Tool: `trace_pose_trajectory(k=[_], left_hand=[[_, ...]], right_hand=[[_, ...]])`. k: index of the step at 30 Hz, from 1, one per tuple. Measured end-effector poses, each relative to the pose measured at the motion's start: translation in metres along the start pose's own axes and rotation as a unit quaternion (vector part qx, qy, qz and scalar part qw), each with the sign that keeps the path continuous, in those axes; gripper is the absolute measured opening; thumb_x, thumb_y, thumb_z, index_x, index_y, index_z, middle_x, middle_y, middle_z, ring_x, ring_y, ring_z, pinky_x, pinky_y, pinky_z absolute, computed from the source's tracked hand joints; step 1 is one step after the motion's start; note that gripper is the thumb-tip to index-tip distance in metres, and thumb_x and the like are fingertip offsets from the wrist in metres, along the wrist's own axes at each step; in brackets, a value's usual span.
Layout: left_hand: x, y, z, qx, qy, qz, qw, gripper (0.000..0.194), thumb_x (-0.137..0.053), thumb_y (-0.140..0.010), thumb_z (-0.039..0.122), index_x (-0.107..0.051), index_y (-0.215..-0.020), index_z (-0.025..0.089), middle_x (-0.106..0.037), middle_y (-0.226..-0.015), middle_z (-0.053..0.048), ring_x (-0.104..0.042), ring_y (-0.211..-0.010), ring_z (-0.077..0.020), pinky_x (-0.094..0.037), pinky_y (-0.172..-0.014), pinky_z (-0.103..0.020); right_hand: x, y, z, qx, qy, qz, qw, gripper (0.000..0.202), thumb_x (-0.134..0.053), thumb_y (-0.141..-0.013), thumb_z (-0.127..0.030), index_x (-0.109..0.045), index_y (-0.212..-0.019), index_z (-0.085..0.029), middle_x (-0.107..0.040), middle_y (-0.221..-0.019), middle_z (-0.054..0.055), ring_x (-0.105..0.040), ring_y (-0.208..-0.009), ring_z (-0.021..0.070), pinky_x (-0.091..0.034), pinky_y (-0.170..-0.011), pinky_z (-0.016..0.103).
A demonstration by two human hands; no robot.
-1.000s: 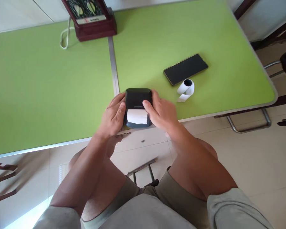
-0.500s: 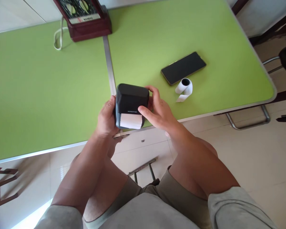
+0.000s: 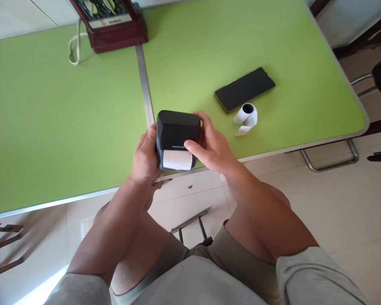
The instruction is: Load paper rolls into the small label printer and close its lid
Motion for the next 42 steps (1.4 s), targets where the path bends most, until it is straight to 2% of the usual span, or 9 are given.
trace_pose_trajectory(k=[2,5,11,17,24,27,35,39,42], left_hand=[[0.006,0.002,0.008,-0.05,-0.083,0.038,0.995,0.051,-0.042,-0.108,0.063,-0.07,-0.13,0.026,-0.076,-0.131,-0.005,-0.069,-0.129,-0.0262,-0.057,-0.11,-0.04],[0.012,0.005,0.02,-0.116,-0.199,0.073,0.97,0.05,-0.042,-0.11,0.055,-0.069,-0.136,0.023,-0.073,-0.14,-0.006,-0.066,-0.134,-0.0244,-0.052,-0.116,-0.039],[0.018,0.009,0.022,-0.107,-0.31,0.053,0.943,0.046,-0.039,-0.11,0.042,-0.072,-0.133,0.018,-0.075,-0.136,-0.01,-0.068,-0.127,-0.0251,-0.055,-0.11,-0.04],[0.021,0.009,0.016,-0.069,-0.307,0.032,0.949,0.043,-0.043,-0.107,0.036,-0.07,-0.137,0.021,-0.075,-0.135,-0.01,-0.068,-0.125,-0.0275,-0.054,-0.109,-0.043],[0.023,0.009,0.013,-0.058,-0.288,0.042,0.955,0.04,-0.046,-0.105,0.036,-0.07,-0.134,0.023,-0.075,-0.134,-0.009,-0.068,-0.124,-0.0285,-0.054,-0.109,-0.046],[0.021,0.01,0.014,-0.061,-0.296,0.04,0.952,0.04,-0.045,-0.105,0.035,-0.07,-0.134,0.023,-0.075,-0.131,-0.009,-0.069,-0.121,-0.0286,-0.055,-0.107,-0.045],[0.02,0.01,0.015,-0.068,-0.325,0.04,0.942,0.042,-0.043,-0.105,0.034,-0.068,-0.134,0.019,-0.075,-0.131,-0.01,-0.069,-0.12,-0.0292,-0.055,-0.105,-0.045],[0.019,0.01,0.016,-0.069,-0.326,0.036,0.942,0.041,-0.043,-0.105,0.034,-0.068,-0.135,0.02,-0.075,-0.132,-0.009,-0.069,-0.121,-0.0284,-0.055,-0.106,-0.045],[0.018,0.011,0.017,-0.068,-0.326,0.034,0.942,0.042,-0.042,-0.106,0.034,-0.067,-0.135,0.019,-0.075,-0.133,-0.01,-0.069,-0.121,-0.0285,-0.054,-0.107,-0.045]], right_hand=[[0.001,-0.001,0.003,-0.011,-0.049,0.024,0.998,0.073,-0.058,-0.09,-0.072,-0.039,-0.146,-0.029,-0.071,-0.114,0.007,-0.07,-0.102,0.029,-0.057,-0.078,0.042],[0.001,-0.002,0.003,-0.045,-0.062,0.04,0.996,0.073,-0.063,-0.085,-0.074,-0.046,-0.139,-0.027,-0.072,-0.102,0.005,-0.069,-0.091,0.0273,-0.054,-0.074,0.042],[0.001,-0.007,-0.004,-0.086,0.016,0.041,0.995,0.073,-0.061,-0.083,-0.071,-0.056,-0.135,-0.02,-0.07,-0.083,0.004,-0.067,-0.078,0.0249,-0.047,-0.068,0.038],[0.001,-0.009,-0.011,-0.084,0.066,0.064,0.992,0.067,-0.057,-0.088,-0.063,-0.058,-0.136,-0.016,-0.059,-0.065,-0.004,-0.06,-0.064,0.019,-0.04,-0.063,0.035],[0.005,-0.007,-0.009,-0.044,0.002,0.021,0.999,0.072,-0.075,-0.08,-0.045,-0.048,-0.143,-0.025,-0.053,-0.066,-0.009,-0.055,-0.06,0.0162,-0.043,-0.058,0.032],[0.013,-0.008,-0.019,-0.039,0.01,0.048,0.998,0.063,-0.076,-0.082,-0.045,-0.052,-0.138,-0.026,-0.051,-0.063,-0.01,-0.055,-0.058,0.0159,-0.045,-0.058,0.032],[0.026,-0.026,-0.048,0.003,0.066,0.137,0.988,0.035,-0.055,-0.102,-0.057,-0.062,-0.119,-0.027,-0.073,-0.083,0.002,-0.067,-0.066,0.019,-0.05,-0.057,0.033],[0.023,-0.036,-0.058,0.028,0.197,0.094,0.975,0.02,-0.061,-0.099,-0.044,-0.07,-0.102,-0.026,-0.078,-0.092,0.003,-0.069,-0.074,0.0201,-0.05,-0.066,0.035],[0.015,-0.04,-0.069,0.02,0.342,0.024,0.939,0.011,-0.065,-0.094,-0.032,-0.073,-0.09,-0.026,-0.077,-0.081,0.003,-0.067,-0.071,0.0216,-0.044,-0.066,0.035]])
Point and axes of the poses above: each hand's wrist, its own y-axis away from the middle knuckle, its own x-axis out of the back of the hand, z = x × y, the point moved 5 cm from there along -y, towards the middle knuckle
